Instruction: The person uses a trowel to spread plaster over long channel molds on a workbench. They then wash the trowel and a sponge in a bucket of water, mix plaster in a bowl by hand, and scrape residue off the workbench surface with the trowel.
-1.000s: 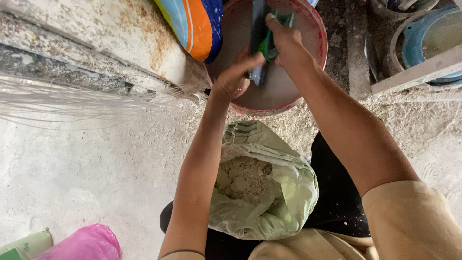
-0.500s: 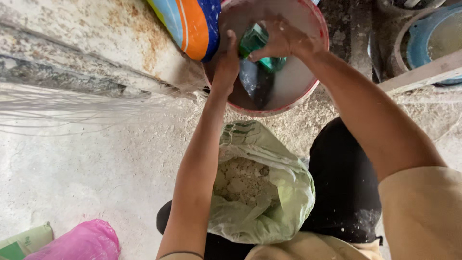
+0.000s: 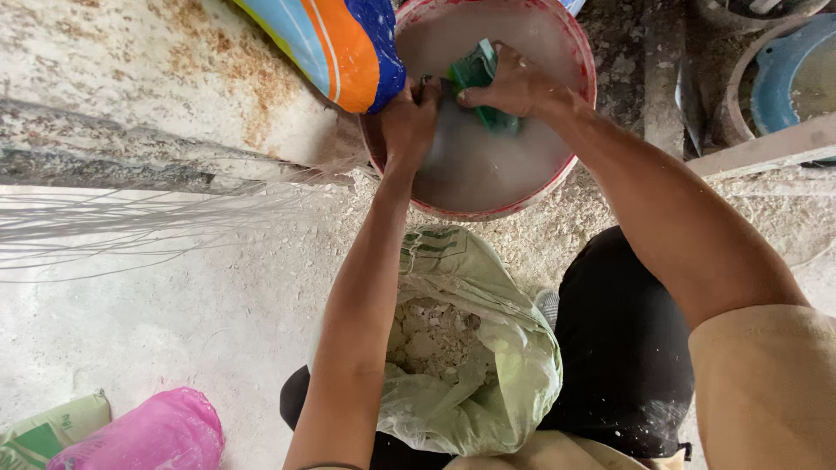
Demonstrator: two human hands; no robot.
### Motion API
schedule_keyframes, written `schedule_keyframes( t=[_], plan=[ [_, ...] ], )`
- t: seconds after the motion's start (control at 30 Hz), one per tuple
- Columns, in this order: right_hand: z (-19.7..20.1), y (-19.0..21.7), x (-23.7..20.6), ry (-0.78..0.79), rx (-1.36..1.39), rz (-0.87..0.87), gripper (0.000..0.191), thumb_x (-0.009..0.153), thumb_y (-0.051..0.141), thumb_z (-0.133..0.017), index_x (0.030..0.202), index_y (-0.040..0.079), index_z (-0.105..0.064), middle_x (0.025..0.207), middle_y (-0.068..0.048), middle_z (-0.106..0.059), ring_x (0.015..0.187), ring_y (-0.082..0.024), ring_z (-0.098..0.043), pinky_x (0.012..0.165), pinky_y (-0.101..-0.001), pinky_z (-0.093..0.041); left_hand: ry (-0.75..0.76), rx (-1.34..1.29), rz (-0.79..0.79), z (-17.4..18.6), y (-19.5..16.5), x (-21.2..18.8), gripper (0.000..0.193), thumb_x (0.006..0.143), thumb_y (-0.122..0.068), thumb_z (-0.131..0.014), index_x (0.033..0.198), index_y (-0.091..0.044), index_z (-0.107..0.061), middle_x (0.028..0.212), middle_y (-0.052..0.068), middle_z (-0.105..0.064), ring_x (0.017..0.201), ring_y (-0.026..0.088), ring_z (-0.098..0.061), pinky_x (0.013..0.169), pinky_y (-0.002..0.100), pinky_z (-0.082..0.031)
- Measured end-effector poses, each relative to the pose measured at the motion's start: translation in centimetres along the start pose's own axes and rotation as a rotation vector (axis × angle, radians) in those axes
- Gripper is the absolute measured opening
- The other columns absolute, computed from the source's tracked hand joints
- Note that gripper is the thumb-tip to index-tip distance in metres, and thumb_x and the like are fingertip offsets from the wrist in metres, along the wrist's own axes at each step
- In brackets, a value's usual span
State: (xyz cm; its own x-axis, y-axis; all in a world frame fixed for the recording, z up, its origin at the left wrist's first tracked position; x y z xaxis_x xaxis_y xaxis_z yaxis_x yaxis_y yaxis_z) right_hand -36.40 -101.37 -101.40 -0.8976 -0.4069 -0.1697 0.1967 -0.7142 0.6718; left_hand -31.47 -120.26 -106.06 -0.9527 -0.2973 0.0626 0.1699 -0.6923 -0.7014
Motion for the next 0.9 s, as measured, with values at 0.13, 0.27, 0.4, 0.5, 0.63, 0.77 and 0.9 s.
schedule_keyframes(
  t=[0.13, 0.27, 0.4, 0.5, 0.63, 0.77, 0.9],
  plan=[
    [-0.4, 0.2, -0.1, 0.057, -0.005, -0.029, 0.113, 0.075, 0.059, -0.084, 0.151, -0.011, -0.039, 0.151, -0.033, -0.047, 0.141, -0.044, -0.048, 0.118, -0.0435, -0.037, 0.009, 0.164, -0.127, -0.4, 0.5, 1.0, 0.034, 0.102, -0.041, -0.054, 0.108, -0.013, -0.071, 0.099, 0.016, -0.074, 0.092, 0.041, -0.069, 0.079, 0.052, -0.052],
    [0.0, -0.5, 0.1, 0.029, 0.168, -0.115, 0.118, 0.072, 0.058, -0.084, 0.149, -0.015, -0.032, 0.145, -0.032, -0.051, 0.136, -0.04, -0.051, 0.115, -0.0414, -0.039, -0.018, 0.198, -0.181, -0.2, 1.4, 1.3, 0.037, 0.113, -0.036, -0.047, 0.13, -0.009, -0.065, 0.105, 0.02, -0.071, 0.098, 0.04, -0.068, 0.084, 0.047, -0.053],
    [1.5, -1.9, 0.5, -0.229, 0.317, -0.149, 0.094, 0.078, 0.054, -0.086, 0.131, -0.016, -0.05, 0.127, -0.037, -0.058, 0.115, -0.045, -0.061, 0.097, -0.0454, -0.05, 0.205, -0.426, -0.222, -1.2, 1.1, 0.1, 0.046, 0.1, -0.035, -0.062, 0.129, 0.0, -0.056, 0.106, 0.015, -0.071, 0.098, 0.028, -0.068, 0.085, 0.039, -0.053],
    [1.0, -2.1, 0.1, -0.326, 0.394, -0.158, 0.07, 0.082, 0.053, -0.079, 0.113, -0.009, -0.071, 0.115, -0.029, -0.075, 0.103, -0.041, -0.074, 0.091, -0.0465, -0.059, 0.402, -0.459, -0.124, -2.3, 0.5, -0.9, 0.047, 0.102, -0.042, -0.055, 0.125, -0.001, -0.062, 0.102, 0.009, -0.073, 0.094, 0.02, -0.067, 0.085, 0.036, -0.055],
    [-1.9, -0.5, -1.6, -0.364, 0.007, -0.197, 0.072, 0.095, 0.061, -0.075, 0.113, -0.008, -0.067, 0.108, -0.033, -0.069, 0.094, -0.046, -0.071, 0.082, -0.0522, -0.057, 0.445, -0.614, 0.302, -2.7, 1.6, -0.6, 0.071, 0.114, -0.058, -0.038, 0.131, 0.008, -0.059, 0.112, 0.018, -0.058, 0.105, 0.019, -0.047, 0.097, 0.041, -0.046],
    [-4.7, 2.5, -2.5, -0.187, -0.123, 0.111, 0.082, 0.094, 0.061, -0.076, 0.116, -0.016, -0.06, 0.1, -0.038, -0.066, 0.088, -0.052, -0.069, 0.079, -0.0562, -0.056, 0.35, -0.793, 0.379, -2.0, 2.4, 0.4, 0.082, 0.103, -0.066, -0.03, 0.155, -0.003, -0.034, 0.154, 0.009, -0.044, 0.139, 0.018, -0.043, 0.112, 0.035, -0.037],
    [-4.1, 3.1, -1.9, -0.319, 0.017, 0.074, 0.084, 0.096, 0.062, -0.068, 0.133, -0.012, -0.054, 0.11, -0.037, -0.067, 0.098, -0.053, -0.068, 0.083, -0.0553, -0.056, 0.256, -0.66, 0.111, -1.5, 1.8, 0.3, 0.086, 0.104, -0.067, -0.029, 0.147, 0.005, -0.05, 0.149, 0.013, -0.06, 0.136, 0.022, -0.055, 0.114, 0.034, -0.04]
  ],
)
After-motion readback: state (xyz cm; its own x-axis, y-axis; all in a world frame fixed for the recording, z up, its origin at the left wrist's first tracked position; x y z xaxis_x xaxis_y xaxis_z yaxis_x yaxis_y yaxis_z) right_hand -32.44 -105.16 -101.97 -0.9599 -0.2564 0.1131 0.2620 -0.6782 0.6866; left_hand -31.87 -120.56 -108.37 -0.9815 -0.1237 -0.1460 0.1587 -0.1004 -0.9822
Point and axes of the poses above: each hand's wrist, its own x-axis towards the middle knuckle, its own z-axis out of the back of the hand, y = z × x, the point moved 4 cm from there along x, towards the middle knuckle
